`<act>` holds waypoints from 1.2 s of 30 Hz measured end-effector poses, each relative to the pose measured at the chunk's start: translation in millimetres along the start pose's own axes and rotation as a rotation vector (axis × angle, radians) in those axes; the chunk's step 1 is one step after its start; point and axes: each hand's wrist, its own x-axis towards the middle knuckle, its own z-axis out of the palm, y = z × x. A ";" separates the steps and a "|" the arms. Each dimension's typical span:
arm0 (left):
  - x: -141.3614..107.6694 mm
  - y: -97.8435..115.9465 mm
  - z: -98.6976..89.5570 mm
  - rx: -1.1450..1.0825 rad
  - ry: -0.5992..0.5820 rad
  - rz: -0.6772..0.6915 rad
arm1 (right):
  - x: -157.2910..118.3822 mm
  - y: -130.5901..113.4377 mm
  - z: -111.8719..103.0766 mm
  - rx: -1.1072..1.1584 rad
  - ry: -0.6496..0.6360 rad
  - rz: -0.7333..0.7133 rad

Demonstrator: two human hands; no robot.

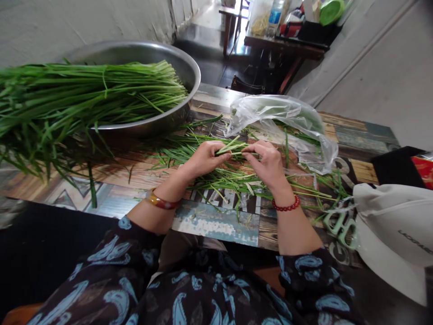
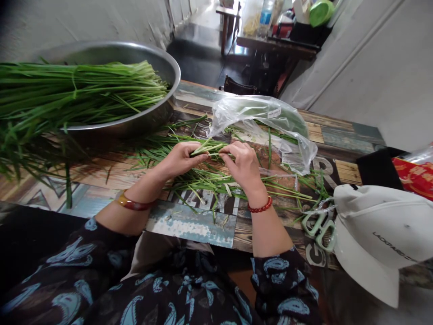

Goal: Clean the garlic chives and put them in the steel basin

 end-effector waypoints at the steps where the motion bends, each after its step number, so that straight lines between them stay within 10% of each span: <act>1: -0.2 -0.4 -0.1 -0.004 0.008 -0.001 | -0.1 0.7 0.7 0.005 0.007 0.004; 10: 0.0 -0.5 1.4 0.006 0.009 0.022 | -0.5 -8.8 7.6 0.012 -0.024 0.014; 21: 1.0 6.6 -0.5 0.116 0.084 0.048 | -0.5 18.2 0.1 0.071 0.250 0.455; 31: 1.6 8.9 -4.7 0.116 0.238 0.002 | -8.5 33.0 -23.1 -0.096 -0.181 0.294; 36: 0.5 8.6 -2.7 0.071 0.231 -0.002 | -8.8 34.7 -21.7 -0.164 -0.184 0.216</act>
